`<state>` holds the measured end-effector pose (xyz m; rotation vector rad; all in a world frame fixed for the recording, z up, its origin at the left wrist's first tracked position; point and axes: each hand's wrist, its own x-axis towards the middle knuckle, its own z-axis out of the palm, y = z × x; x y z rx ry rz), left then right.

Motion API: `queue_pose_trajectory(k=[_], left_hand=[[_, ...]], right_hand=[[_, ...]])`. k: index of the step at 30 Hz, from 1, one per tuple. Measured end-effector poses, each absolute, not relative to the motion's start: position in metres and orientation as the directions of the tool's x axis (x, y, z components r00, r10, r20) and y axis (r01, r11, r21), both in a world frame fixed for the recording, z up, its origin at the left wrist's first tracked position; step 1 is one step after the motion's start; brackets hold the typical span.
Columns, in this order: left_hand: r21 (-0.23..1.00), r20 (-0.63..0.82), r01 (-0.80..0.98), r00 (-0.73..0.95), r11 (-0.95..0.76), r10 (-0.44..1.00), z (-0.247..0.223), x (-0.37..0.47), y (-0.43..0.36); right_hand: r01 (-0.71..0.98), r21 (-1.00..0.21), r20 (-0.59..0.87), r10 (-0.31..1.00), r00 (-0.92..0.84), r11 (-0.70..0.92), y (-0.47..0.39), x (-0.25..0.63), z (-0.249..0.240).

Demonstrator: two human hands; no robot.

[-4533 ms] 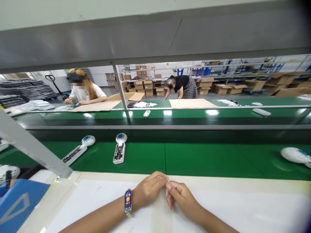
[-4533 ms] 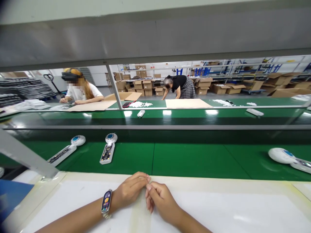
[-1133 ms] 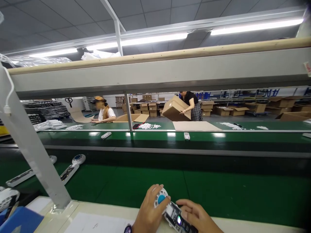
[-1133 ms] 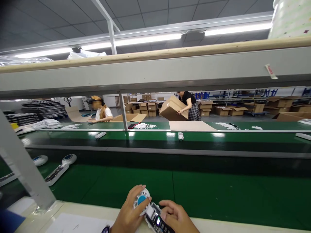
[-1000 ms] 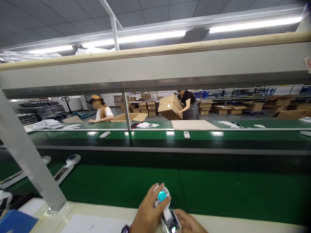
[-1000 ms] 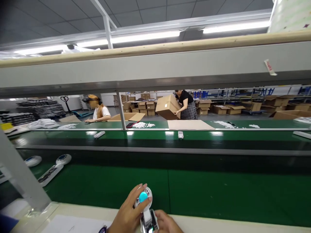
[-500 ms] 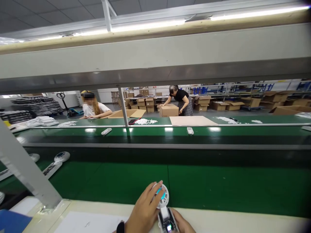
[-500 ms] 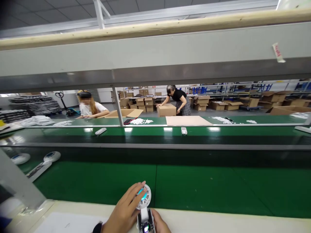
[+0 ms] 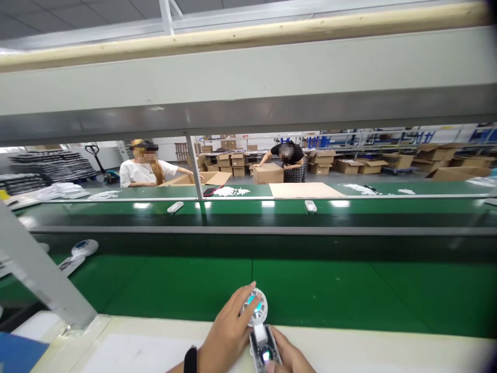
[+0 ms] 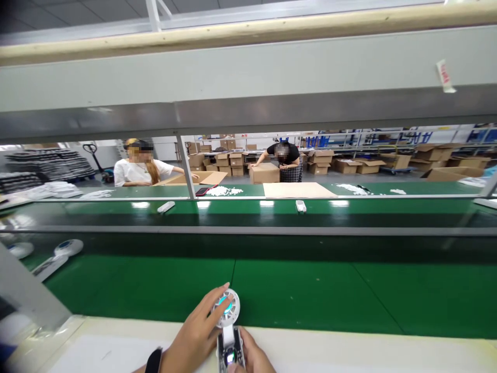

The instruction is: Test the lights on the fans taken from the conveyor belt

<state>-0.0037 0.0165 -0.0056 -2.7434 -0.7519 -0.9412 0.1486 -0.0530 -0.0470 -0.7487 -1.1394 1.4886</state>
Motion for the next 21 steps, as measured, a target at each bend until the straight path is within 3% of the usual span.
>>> queue_pose_trajectory(k=[4, 10, 21], left_hand=[[0.008, 0.61, 0.506, 0.681, -0.863, 0.405, -0.005, -0.004, 0.017], [0.011, 0.63, 0.503, 0.668, -0.864, 0.397, -0.002, -0.002, 0.016], [0.01, 0.632, 0.48, 0.677, -0.877, 0.377, -0.003, -0.003, 0.017]], right_hand=[[-0.319, -0.944, 0.165, 0.954, -0.249, 0.08, -0.052, 0.15, -0.043], [-0.399, -0.908, 0.02, 0.94, -0.34, -0.126, -0.057, 0.152, -0.044], [-0.403, -0.901, 0.018, 0.915, -0.404, -0.16, -0.062, 0.157, -0.032]])
